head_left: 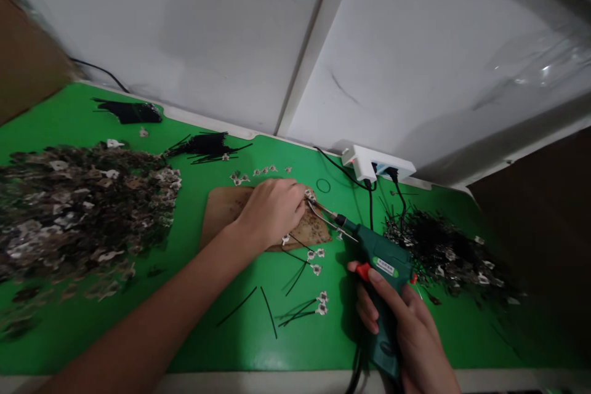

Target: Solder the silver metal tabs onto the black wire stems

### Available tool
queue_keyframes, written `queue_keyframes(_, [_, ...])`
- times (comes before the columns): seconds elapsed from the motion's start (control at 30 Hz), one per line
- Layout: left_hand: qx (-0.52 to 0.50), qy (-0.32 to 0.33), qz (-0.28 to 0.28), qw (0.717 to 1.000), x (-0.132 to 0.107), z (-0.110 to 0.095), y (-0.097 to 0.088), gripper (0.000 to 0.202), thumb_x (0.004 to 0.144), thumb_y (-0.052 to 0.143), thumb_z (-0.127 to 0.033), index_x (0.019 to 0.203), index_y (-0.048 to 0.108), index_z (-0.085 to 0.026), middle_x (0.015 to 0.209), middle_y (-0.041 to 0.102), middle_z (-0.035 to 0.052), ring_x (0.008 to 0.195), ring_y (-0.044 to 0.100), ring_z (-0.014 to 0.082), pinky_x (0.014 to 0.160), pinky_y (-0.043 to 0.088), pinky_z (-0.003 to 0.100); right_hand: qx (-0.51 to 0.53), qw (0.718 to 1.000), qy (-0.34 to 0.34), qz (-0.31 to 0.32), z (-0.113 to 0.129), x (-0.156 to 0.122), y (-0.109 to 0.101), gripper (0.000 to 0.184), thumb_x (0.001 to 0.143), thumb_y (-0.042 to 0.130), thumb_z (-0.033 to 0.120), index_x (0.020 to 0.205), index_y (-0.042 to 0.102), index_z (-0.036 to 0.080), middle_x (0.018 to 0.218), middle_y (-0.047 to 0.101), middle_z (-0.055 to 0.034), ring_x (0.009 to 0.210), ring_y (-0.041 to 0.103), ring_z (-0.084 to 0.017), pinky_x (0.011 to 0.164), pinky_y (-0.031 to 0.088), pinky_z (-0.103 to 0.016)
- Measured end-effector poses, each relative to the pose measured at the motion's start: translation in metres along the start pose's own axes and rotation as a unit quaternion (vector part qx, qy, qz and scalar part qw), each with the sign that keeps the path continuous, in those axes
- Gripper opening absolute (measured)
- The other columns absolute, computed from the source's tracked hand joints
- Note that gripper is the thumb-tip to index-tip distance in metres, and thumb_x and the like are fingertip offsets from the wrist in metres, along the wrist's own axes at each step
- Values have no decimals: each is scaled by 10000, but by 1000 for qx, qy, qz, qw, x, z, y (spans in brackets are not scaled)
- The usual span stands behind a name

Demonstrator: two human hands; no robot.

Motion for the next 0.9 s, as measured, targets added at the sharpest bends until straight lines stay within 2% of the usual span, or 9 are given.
queue_keyframes(0.23, [-4,-10,1,1000,1,1,1,211,936,507,-170,836,693,-170,836,689,51,777,654,213,684,464,322,-8,1000,-5,-8,1,1,0,425,783,801,486,1001,748,125,538,494,26,478,405,-95,443,305,-223])
queue_keyframes(0.47, [-17,-30,8,999,1,2,0,213,939,510,-154,841,698,-172,841,695,47,774,658,202,686,479,302,-1,999,-41,-20,6,-7,3,380,805,783,476,982,725,144,514,467,41,450,388,-88,424,284,-221])
queue_keyframes(0.6, [-23,-25,-1,999,1,1,-2,217,937,505,-150,851,703,-170,851,698,52,788,667,207,704,496,308,28,998,-53,-28,6,-9,3,355,797,794,450,972,711,152,511,456,46,442,379,-84,417,277,-217])
queue_keyframes(0.9, [-10,-28,16,999,-1,-2,-6,223,961,493,-176,913,711,-171,910,706,65,845,685,229,739,529,333,82,994,-60,-45,4,-8,-2,334,766,821,403,970,751,148,519,462,32,453,392,-87,415,283,-214])
Point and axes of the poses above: each hand's wrist, its own x-axis towards the middle knuckle, its own y-axis out of the palm, z = x × y, the point moved 9 cm from there along x, towards the middle knuckle
